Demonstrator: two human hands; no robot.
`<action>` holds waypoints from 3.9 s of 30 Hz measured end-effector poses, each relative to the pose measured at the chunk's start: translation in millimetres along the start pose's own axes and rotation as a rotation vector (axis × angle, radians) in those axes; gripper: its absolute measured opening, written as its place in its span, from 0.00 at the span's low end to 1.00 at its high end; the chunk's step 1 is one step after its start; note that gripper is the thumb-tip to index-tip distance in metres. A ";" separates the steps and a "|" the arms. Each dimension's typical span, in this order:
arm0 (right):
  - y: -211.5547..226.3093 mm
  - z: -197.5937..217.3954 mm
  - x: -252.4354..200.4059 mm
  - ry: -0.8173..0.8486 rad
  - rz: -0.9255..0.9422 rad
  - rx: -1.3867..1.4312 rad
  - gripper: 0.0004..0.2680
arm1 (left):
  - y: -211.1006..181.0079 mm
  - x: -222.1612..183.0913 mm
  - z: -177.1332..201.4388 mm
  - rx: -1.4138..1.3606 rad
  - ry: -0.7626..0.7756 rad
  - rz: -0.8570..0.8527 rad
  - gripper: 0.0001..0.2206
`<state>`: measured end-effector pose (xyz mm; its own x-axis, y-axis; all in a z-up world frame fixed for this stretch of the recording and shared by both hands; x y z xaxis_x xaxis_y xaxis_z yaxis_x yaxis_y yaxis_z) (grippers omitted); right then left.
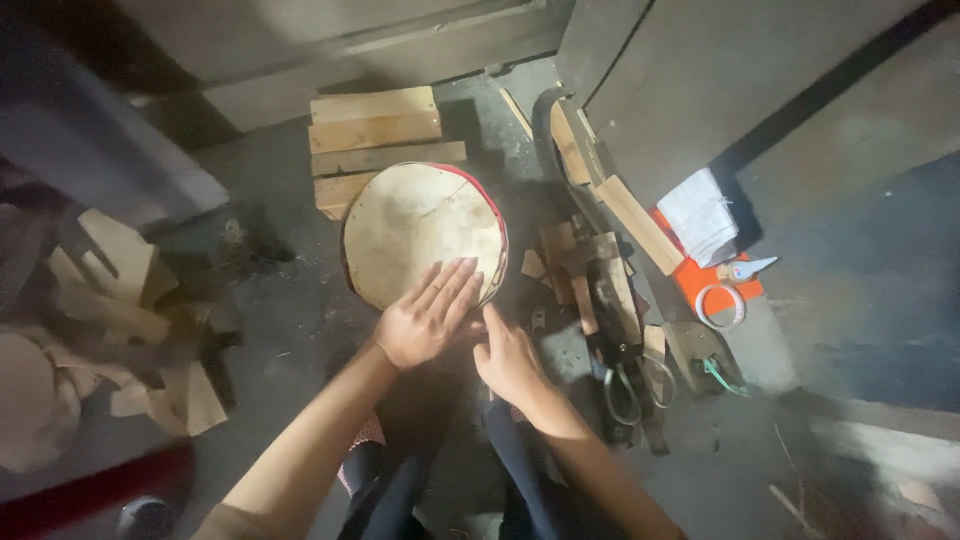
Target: Applying glue to the rim of a drum frame and pressing the drum skin down to secure it.
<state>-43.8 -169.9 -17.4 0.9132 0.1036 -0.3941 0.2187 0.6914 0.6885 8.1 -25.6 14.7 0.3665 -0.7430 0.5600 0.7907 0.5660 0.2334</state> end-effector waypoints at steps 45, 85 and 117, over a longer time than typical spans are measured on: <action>-539.4 239.2 51.2 -1.248 -0.472 -0.088 0.07 | 7.6 13.7 5.8 -0.045 0.056 0.020 0.20; 140.3 11.9 156.3 -0.203 0.731 -0.773 0.26 | 0.7 -30.0 -21.4 -0.082 -0.119 0.084 0.11; -52.3 110.3 77.2 -1.035 0.124 0.416 0.13 | 9.8 15.7 16.8 0.003 -0.126 0.030 0.19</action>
<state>53.1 -276.9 -16.7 0.7400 -0.6228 0.2541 0.0273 0.4053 0.9138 13.4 -25.7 39.1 0.3255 -0.6751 0.6620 0.7788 0.5885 0.2171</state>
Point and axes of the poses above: each hand's wrist, its own x-axis towards the middle knuckle, its own z-axis out of the back of the hand, y = z × x, the point moved 3 cm from there along x, towards the middle knuckle, and after that the axes turned 3 degrees about y, right-handed, at the moved point
